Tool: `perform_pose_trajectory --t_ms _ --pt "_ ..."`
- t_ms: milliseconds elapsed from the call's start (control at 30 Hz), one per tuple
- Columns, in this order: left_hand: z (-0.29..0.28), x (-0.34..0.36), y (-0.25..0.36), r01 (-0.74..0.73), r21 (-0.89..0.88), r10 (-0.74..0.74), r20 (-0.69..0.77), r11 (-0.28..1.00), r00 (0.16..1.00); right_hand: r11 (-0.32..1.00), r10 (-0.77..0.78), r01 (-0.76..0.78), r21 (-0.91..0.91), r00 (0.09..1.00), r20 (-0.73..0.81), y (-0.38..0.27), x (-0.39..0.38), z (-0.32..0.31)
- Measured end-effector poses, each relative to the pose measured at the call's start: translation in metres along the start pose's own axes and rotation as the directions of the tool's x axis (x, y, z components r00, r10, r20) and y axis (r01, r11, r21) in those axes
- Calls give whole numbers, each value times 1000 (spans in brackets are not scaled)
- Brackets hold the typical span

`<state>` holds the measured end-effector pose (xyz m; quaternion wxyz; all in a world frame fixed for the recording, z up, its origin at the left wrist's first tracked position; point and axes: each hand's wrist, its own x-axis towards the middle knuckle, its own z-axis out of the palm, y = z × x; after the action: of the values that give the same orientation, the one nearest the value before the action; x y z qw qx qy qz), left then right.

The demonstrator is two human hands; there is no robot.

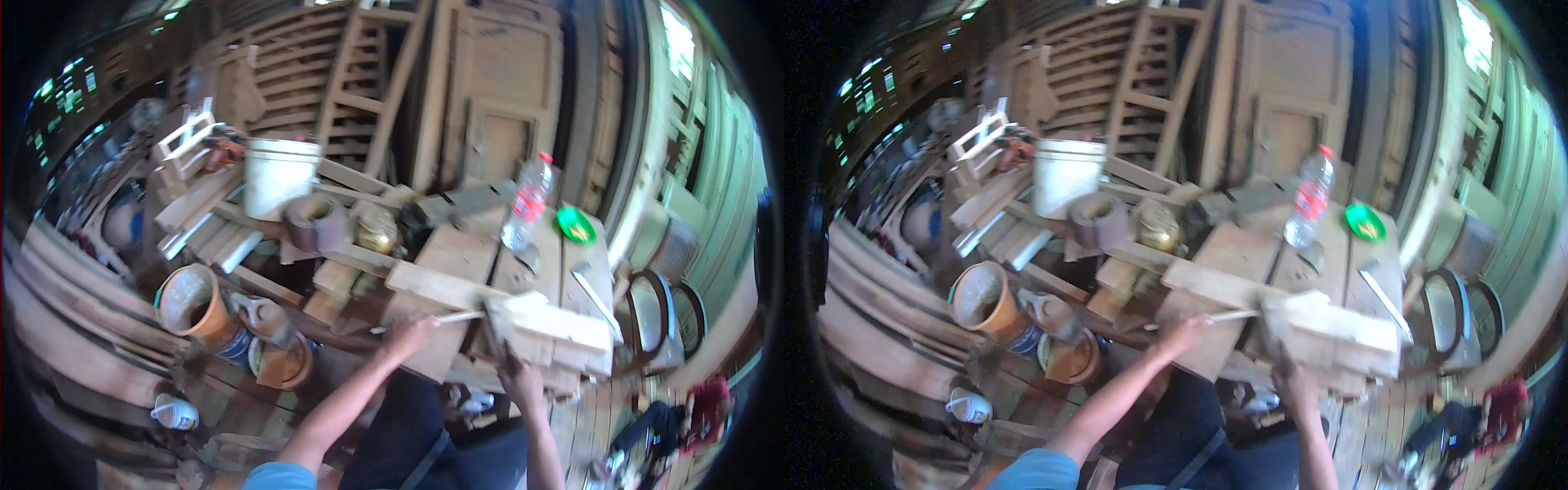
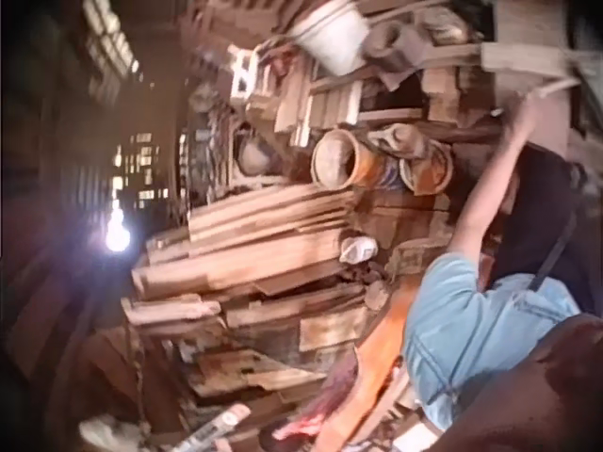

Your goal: Shaping a piece of wood using a hand plane.

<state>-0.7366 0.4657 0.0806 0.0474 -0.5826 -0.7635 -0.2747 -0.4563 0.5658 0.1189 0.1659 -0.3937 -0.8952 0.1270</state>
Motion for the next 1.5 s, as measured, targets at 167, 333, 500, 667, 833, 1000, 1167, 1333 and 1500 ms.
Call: perform_pose_trajectory --t_ms 167,333,500,667,833,1000,1167,1333,1500 --pt "-7 -2 -11 -31 -96 10 -213 995 977 918 375 -365 155 926 -37 21 32 -10" --pt "4 -3 -4 4 -112 -23 -165 994 986 1000 26 -28 5 972 232 -12 -3 -14" --pt "3 -3 8 6 -98 -24 -187 995 982 950 294 -277 142 950 -109 18 14 -23" --pt "3 -10 -4 50 -10 -51 -180 999 982 999 35 -35 15 999 30 -34 -2 -43" --pt "2 -1 3 -33 53 41 -158 998 987 988 133 -131 -77 991 24 -21 0 -26" --pt "3 -4 -1 -28 33 28 -12 999 1000 990 127 -128 66 992 24 -25 5 -13" --pt "8 -2 -1 22 19 -22 19 1000 1000 999 -38 32 35 986 162 -40 -7 5" --pt "10 -4 -1 24 30 -23 -27 999 999 983 185 -184 17 981 -61 -22 3 -9" --pt "18 11 1 -38 34 43 -167 999 985 995 -93 90 34 988 123 -67 -14 8"
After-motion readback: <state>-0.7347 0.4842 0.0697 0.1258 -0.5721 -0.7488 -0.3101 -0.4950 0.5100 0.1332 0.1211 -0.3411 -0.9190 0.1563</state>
